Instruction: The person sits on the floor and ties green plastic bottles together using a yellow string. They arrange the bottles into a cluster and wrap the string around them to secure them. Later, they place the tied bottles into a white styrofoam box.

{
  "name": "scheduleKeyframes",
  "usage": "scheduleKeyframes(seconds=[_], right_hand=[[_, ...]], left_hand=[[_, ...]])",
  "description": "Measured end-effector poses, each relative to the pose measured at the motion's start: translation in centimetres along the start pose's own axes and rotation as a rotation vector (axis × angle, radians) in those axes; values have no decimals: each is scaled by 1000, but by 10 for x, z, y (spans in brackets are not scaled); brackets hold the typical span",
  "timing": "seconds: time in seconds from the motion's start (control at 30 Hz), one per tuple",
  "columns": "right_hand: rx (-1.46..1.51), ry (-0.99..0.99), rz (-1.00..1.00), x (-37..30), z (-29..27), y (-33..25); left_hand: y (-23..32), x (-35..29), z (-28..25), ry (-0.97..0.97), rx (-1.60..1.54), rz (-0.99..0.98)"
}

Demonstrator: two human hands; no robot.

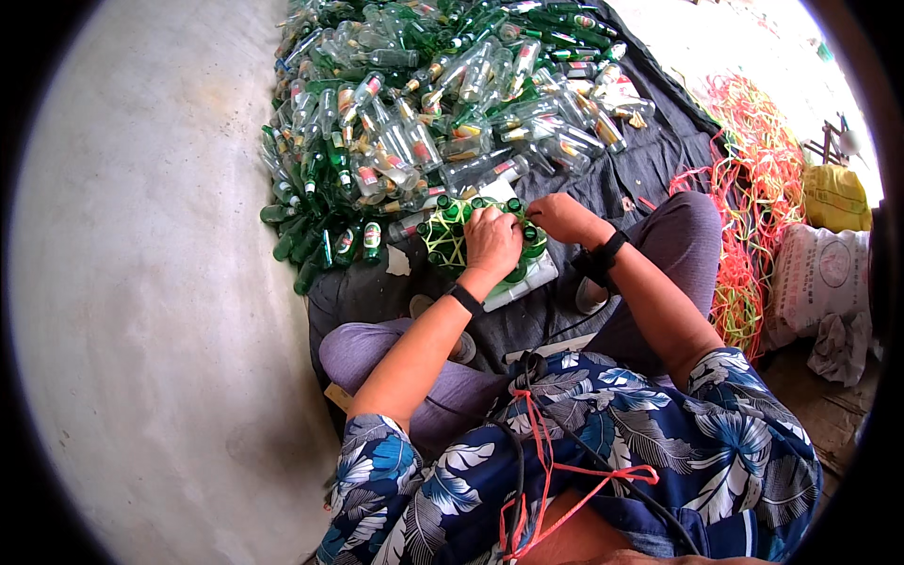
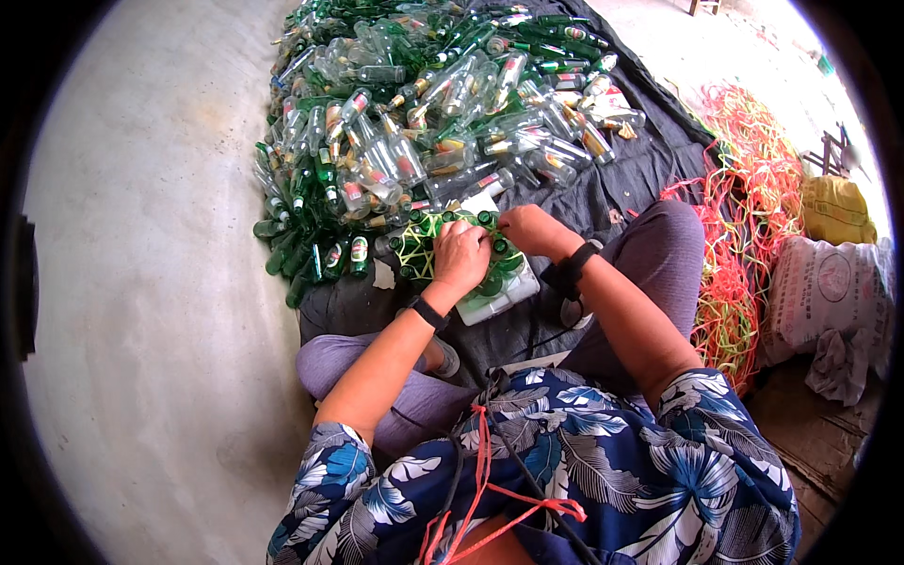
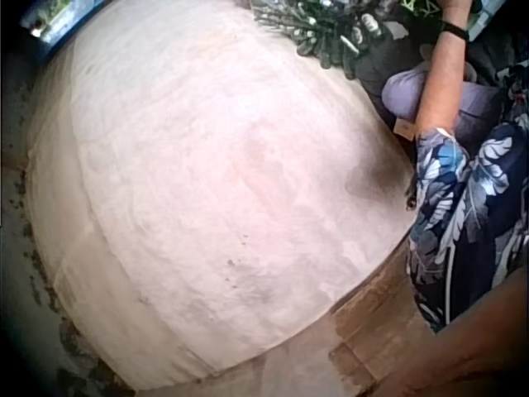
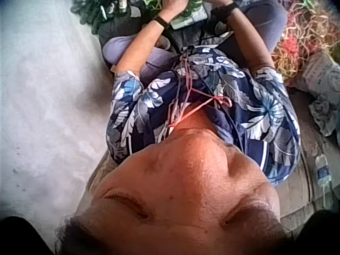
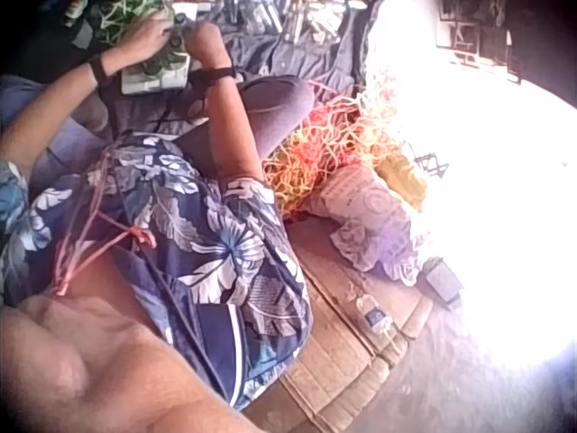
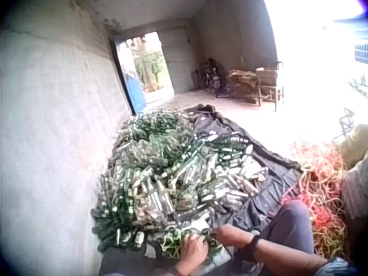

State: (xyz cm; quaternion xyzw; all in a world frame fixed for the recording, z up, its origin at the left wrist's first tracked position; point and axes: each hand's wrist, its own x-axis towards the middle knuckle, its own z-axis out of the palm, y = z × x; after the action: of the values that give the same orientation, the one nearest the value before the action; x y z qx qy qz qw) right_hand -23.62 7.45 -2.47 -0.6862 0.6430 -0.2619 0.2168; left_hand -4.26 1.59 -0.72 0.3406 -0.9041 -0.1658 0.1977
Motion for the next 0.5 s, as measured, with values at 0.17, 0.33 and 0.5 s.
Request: scheduleKeyframes(seconds=[0.17, 0.33, 0.5], right_hand=[[53, -25, 56, 2, 3, 4], [153, -16, 151, 5, 10, 6], [465, -40, 346, 5, 10, 4]], left_hand=[[5, -1, -3, 0, 61, 24], [5, -1, -6, -10, 62, -2], [9, -3, -9, 25, 50, -3]])
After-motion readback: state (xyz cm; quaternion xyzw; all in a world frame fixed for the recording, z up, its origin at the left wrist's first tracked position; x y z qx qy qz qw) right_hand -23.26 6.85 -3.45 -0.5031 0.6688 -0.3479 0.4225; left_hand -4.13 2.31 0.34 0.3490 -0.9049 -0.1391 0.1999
